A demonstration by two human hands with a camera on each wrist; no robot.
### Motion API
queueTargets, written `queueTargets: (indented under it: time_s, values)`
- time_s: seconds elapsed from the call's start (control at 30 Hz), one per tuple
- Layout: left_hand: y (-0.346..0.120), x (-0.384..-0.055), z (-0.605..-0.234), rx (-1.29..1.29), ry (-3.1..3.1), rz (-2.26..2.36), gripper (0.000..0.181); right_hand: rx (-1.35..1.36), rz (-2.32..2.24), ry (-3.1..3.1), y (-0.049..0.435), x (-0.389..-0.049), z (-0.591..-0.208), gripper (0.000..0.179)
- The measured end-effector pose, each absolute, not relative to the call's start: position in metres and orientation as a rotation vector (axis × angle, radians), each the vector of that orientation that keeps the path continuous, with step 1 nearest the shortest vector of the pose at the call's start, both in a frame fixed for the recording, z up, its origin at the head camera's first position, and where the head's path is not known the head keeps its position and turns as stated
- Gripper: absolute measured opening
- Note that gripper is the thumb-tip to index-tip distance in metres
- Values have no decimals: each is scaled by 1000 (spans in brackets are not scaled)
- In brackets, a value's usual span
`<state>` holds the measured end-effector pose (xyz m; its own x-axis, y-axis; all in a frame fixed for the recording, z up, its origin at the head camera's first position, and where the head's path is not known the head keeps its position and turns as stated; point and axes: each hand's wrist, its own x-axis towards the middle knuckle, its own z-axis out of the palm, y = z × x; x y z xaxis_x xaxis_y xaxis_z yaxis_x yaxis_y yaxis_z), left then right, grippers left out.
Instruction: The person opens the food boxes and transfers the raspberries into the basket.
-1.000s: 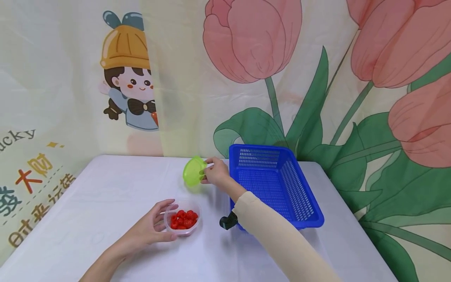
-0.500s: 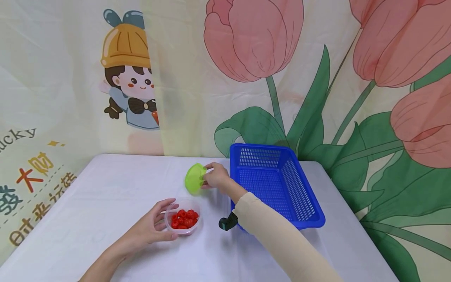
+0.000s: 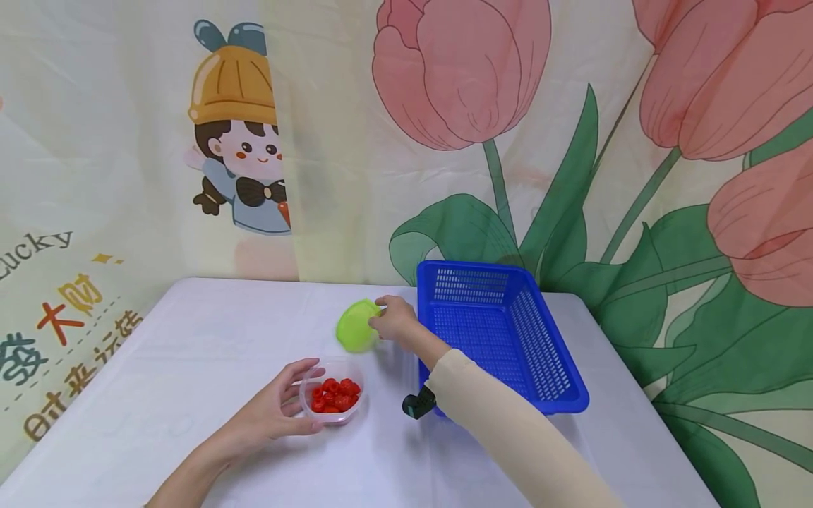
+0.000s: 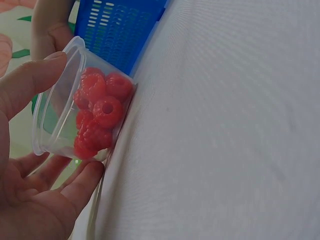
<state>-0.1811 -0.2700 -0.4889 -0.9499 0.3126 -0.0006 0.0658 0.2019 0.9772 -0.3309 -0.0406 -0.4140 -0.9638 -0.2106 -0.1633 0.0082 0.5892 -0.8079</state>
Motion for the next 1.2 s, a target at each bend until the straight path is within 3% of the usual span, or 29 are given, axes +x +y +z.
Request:
queueTargets:
  time_s: [0.73,1.2]
  values:
    - [-271,-177,-488,341,2279,1819,100,-419,-1170,2596,-24,-303,-390,57]
    - [-275,-179,-487,376,2272,1800,95,-866,-999,2658,-6,-265,-374,52]
